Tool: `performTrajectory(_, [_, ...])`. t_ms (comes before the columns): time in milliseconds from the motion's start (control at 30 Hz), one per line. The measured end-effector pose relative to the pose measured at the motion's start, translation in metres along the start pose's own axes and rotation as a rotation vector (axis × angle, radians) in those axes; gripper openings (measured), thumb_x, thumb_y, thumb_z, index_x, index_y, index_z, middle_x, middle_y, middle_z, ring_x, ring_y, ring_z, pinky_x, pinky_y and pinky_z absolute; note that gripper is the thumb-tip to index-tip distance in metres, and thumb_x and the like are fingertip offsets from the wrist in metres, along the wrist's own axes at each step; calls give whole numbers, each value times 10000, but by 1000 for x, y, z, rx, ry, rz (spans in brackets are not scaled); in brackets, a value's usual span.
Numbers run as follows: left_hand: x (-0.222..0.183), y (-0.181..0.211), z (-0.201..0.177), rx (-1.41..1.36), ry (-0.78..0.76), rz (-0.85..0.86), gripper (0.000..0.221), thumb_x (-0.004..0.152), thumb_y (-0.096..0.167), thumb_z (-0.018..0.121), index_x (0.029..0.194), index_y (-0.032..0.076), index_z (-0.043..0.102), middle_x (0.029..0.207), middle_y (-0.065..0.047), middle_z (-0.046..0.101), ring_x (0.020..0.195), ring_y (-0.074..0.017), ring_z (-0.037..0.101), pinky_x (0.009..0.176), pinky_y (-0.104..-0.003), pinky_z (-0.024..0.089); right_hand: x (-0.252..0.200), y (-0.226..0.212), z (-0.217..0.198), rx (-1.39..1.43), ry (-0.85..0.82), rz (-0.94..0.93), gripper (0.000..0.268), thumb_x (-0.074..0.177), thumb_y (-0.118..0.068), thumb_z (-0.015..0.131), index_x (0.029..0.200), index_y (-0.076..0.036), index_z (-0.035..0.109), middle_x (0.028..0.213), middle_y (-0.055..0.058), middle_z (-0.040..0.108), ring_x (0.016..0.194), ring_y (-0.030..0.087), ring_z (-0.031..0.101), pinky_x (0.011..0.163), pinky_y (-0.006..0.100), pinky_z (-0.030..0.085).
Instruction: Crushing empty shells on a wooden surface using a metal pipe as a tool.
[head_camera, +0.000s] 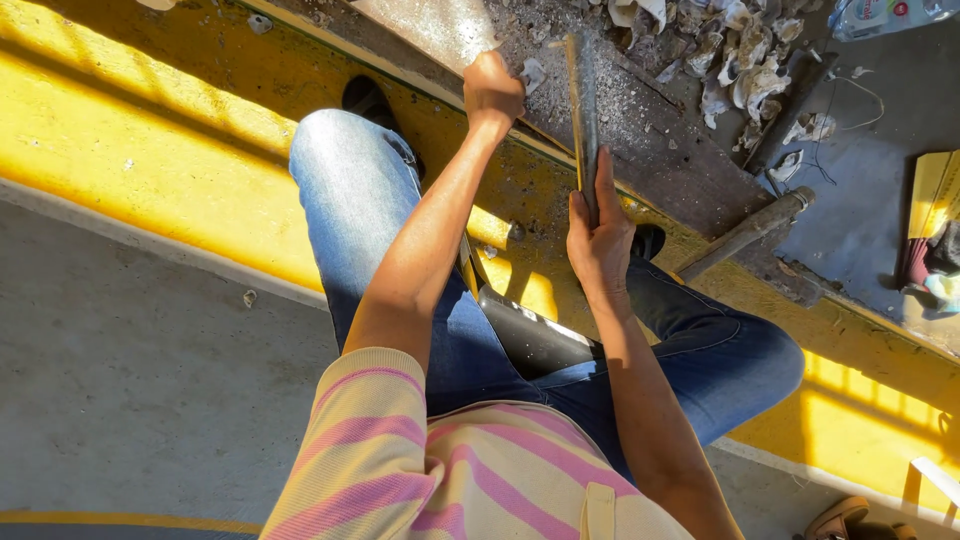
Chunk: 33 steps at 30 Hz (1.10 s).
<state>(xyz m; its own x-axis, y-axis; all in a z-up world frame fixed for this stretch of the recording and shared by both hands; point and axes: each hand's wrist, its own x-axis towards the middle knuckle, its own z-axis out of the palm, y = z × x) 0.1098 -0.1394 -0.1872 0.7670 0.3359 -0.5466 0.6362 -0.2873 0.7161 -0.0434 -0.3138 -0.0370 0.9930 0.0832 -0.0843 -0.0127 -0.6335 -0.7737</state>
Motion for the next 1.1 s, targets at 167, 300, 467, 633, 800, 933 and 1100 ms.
performTrajectory(167, [22, -31, 26, 125, 234, 263, 187, 818, 113, 764, 782, -43, 667, 701, -171, 720, 531, -168, 658, 411, -318, 492, 7, 10, 2, -132, -55, -26, 628, 1028, -97, 646, 1606, -83, 401, 1020, 172, 766, 740, 164, 743, 627, 328, 554])
performTrajectory(300, [19, -23, 24, 112, 102, 118, 148, 921, 111, 667, 844, -15, 654, 741, -139, 730, 529, -173, 673, 418, -342, 514, -1, -22, -16, -151, -63, 56, 614, 1065, -122, 644, 1626, -80, 397, 755, 128, 669, 606, 180, 624, 542, 340, 481])
performTrajectory(467, [12, -25, 23, 94, 158, 161, 102, 877, 64, 688, 818, -14, 658, 757, -167, 733, 616, -223, 695, 514, -400, 542, -18, 13, 1, 233, 295, -274, 626, 1120, -132, 568, 1664, -138, 257, 947, 77, 736, 605, 108, 622, 544, 263, 530])
performTrajectory(633, [21, -17, 25, 47, 231, 258, 111, 829, 78, 700, 800, -1, 628, 749, -182, 699, 627, -248, 691, 534, -382, 554, 6, 25, 16, -166, 29, -148, 670, 1023, -103, 637, 1630, -134, 356, 1078, 183, 723, 759, 186, 715, 565, 328, 558])
performTrajectory(800, [-7, -13, 15, -59, 283, 233, 153, 782, 62, 668, 694, -19, 573, 685, -196, 686, 648, -286, 715, 599, -408, 552, 18, -14, -1, -265, -128, 219, 626, 1052, -131, 636, 1626, -175, 391, 721, 235, 695, 535, 263, 622, 539, 403, 481])
performTrajectory(933, [-8, -16, 16, -1, 307, 245, 148, 811, 58, 639, 689, -1, 578, 681, -196, 687, 660, -320, 720, 594, -422, 558, -4, -13, -5, -123, -34, 51, 615, 1058, -118, 634, 1614, -140, 371, 1022, 214, 740, 615, 207, 676, 566, 365, 526])
performTrajectory(1100, [-11, -7, 16, -9, 289, 209, 161, 819, 80, 664, 706, -1, 582, 695, -187, 686, 663, -297, 735, 577, -424, 558, -4, 15, 5, -134, 228, -347, 563, 1142, -87, 574, 1631, -96, 295, 1396, 257, 633, 1057, 268, 766, 872, 368, 639])
